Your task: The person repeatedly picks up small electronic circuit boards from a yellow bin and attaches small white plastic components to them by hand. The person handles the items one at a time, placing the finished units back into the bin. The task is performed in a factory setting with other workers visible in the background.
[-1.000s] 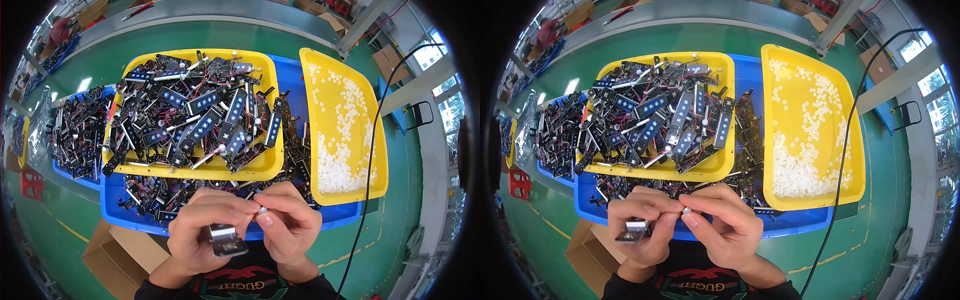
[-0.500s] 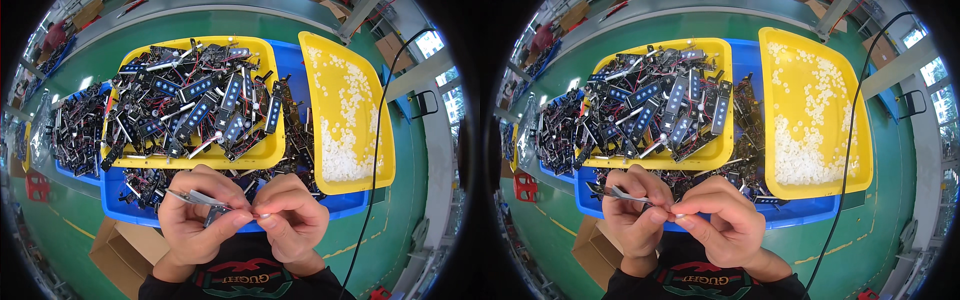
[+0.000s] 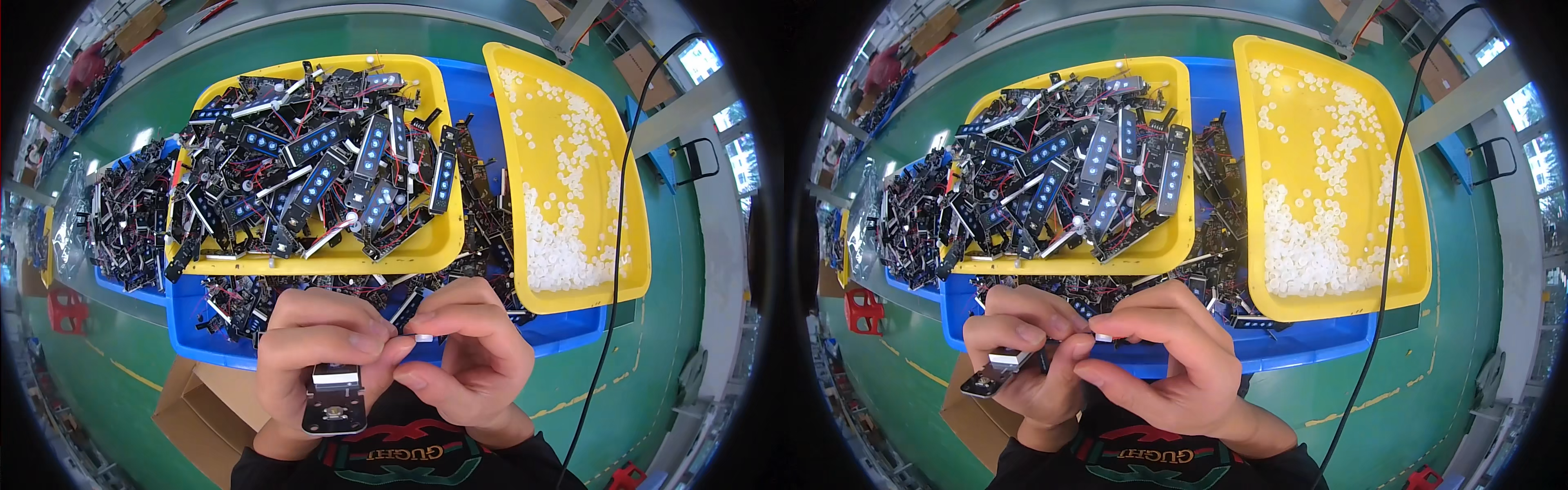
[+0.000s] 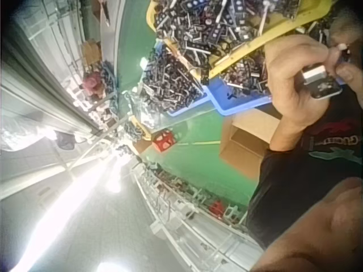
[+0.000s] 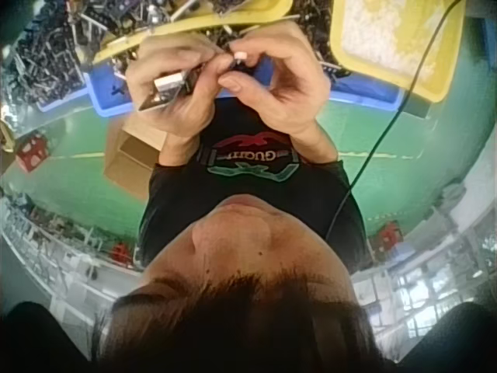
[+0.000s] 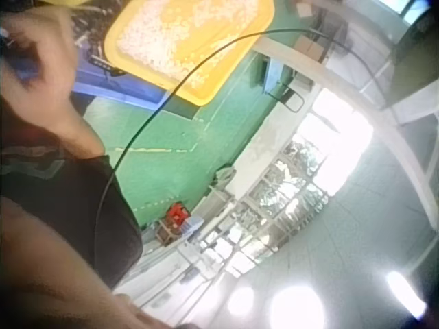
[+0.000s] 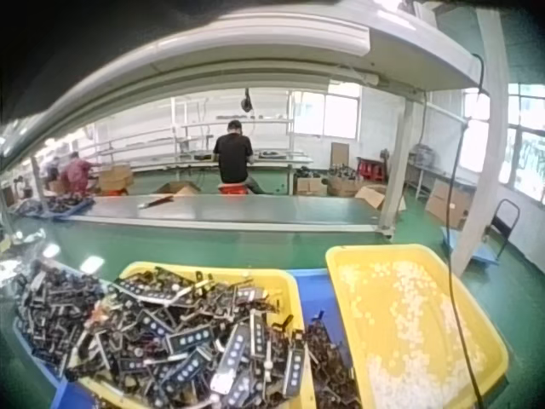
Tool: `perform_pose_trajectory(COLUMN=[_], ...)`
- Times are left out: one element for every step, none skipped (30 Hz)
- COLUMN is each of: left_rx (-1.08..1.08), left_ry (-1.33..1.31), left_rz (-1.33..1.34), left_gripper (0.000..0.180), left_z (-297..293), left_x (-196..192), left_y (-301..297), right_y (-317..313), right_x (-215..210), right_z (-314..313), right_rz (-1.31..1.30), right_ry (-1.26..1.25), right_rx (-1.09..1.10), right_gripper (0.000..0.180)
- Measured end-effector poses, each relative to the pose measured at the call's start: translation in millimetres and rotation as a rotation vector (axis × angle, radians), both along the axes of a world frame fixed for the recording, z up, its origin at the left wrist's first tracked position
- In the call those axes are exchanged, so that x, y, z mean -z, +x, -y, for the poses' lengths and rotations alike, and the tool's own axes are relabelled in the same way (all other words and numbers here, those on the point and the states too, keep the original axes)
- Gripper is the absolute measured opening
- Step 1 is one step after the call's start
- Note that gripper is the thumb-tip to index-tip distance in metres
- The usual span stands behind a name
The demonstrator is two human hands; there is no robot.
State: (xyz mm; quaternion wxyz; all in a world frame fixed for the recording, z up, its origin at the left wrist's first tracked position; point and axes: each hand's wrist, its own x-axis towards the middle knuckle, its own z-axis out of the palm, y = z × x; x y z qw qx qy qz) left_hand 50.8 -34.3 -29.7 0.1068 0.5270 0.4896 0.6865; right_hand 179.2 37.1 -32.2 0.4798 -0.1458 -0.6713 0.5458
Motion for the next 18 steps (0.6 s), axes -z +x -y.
perform_pose_trajectory(left_rx=[-0.001, 0.008, 0.018, 0.025, 0.036, 0.046, 0.057, 0.057, 0.057, 0.059, 0.034, 0.010, -0.015, -0.068, -0.121, -0.172, -0.187, -0.194], left_ry=[-0.012, -0.013, -0.014, -0.016, -0.011, -0.007, -0.003, -0.006, -0.010, -0.012, -0.005, 0.003, 0.009, 0.026, 0.043, 0.061, 0.086, 0.102], left_rz=[-0.019, 0.008, 0.035, 0.061, 0.078, 0.096, 0.114, 0.115, 0.116, 0.117, 0.080, 0.042, 0.001, -0.065, -0.132, -0.198, -0.206, -0.207], left_gripper=[0.043, 0.043, 0.043, 0.044, 0.044, 0.044, 0.044, 0.044, 0.045, 0.045, 0.046, 0.047, 0.048, 0.046, 0.045, 0.044, 0.045, 0.046], left_z=[1, 1, 0, 0, 0, 0, 0, 0, 0, 0, 0, 0, 0, 1, 1, 1, 1, 2], left_x=[1, 1, 1, 1, 1, 1, 1, 1, 0, -1, -1, -1, -2, -1, 0, 0, 0, 0], left_y=[-1, -1, -1, -1, -1, 0, 0, 0, 1, 1, 1, 0, 0, 1, 3, 4, 5, 6], right_y=[0, 0, 0, 0, -1, -2, -3, -4, -3, -2, 0, 2, 5, 7, 7, 7, 6, 5], right_x=[1, 2, 1, 2, 2, 2, 1, 0, -2, -5, -7, -8, -8, -9, -13, -13, -13, -13], right_z=[1, 1, 0, -1, -1, -1, 0, 1, 1, 0, 0, 1, 3, 5, 6, 8, 9, 10], right_rz=[-0.002, -0.005, -0.001, 0.001, 0.004, -0.004, -0.010, -0.017, 0.022, 0.062, 0.102, 0.113, 0.119, 0.126, 0.130, 0.113, 0.096, 0.078], right_ry=[-0.004, -0.009, 0.011, 0.029, 0.048, 0.051, 0.054, 0.057, 0.177, 0.300, 0.422, 0.425, 0.426, 0.426, 0.338, 0.285, 0.232, 0.180], right_rx=[0.003, 0.005, 0.007, 0.007, 0.007, 0.048, 0.089, 0.131, 0.213, 0.297, 0.381, 0.356, 0.331, 0.306, 0.248, 0.212, 0.176, 0.141], right_gripper=[0.039, 0.038, 0.037, 0.036, 0.036, 0.036, 0.036, 0.036, 0.035, 0.035, 0.034, 0.032, 0.031, 0.029, 0.025, 0.025, 0.025, 0.025])
